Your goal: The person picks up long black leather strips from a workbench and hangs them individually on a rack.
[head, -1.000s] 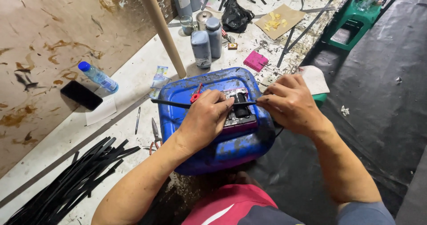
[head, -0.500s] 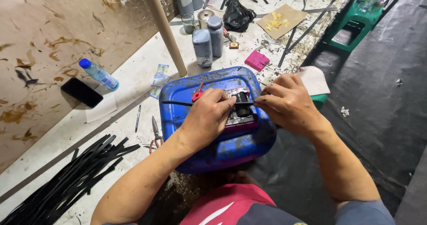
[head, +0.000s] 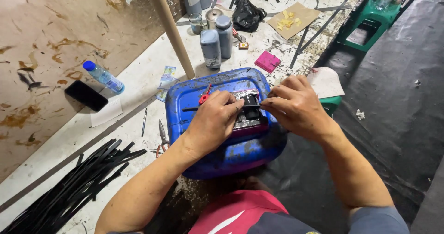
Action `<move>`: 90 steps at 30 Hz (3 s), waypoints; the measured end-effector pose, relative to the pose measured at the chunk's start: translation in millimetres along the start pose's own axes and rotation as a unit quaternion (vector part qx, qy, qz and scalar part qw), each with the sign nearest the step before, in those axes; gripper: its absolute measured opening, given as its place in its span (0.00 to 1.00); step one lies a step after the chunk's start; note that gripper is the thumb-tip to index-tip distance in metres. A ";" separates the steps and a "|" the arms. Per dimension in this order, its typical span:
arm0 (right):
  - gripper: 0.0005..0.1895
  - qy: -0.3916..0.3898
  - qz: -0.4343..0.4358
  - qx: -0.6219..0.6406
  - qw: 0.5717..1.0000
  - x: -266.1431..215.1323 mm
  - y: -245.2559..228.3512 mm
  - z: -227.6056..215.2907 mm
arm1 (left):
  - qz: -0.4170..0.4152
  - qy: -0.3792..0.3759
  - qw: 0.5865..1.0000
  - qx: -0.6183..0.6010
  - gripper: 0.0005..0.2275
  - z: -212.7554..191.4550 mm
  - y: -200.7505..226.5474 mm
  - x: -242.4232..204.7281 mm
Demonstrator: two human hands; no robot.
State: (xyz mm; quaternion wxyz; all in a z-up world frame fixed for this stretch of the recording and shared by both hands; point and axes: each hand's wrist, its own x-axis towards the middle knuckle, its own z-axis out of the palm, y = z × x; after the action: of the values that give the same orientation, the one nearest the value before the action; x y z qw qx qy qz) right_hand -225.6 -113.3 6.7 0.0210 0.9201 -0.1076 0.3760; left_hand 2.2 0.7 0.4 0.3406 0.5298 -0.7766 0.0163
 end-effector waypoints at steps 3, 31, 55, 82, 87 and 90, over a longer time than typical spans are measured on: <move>0.04 -0.015 0.016 -0.011 1.000 -13.9 11.0 -8.8 | -0.002 -0.001 1.000 -0.003 0.06 0.6 -4.3 -2.3; 0.08 -0.013 -0.005 -0.040 0.999 7.8 -8.3 0.3 | 0.043 -0.026 0.987 0.151 0.10 -5.6 8.6 7.5; 0.06 -0.007 0.021 -0.120 0.992 -27.9 12.8 -27.3 | 0.002 -0.101 0.989 -0.108 0.21 27.4 -0.9 55.7; 0.03 -0.009 0.038 -0.129 0.991 -47.8 23.9 -44.2 | -0.004 -0.134 0.982 -0.131 0.17 45.5 11.3 75.1; 0.01 0.002 0.038 -0.102 0.994 -50.2 21.5 -58.1 | 0.028 -0.072 0.986 -0.146 0.18 34.6 27.0 75.6; 0.02 -0.006 0.027 -0.097 0.995 -51.4 19.7 -72.4 | 0.065 -0.004 0.988 -0.138 0.10 17.4 40.2 73.6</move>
State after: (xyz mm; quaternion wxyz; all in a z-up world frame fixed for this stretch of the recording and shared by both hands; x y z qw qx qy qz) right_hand -315.3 -114.4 22.0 0.0997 0.9126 -0.1686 0.3590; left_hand -55.5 -48.2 40.7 0.4051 0.4266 -0.8055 -0.0712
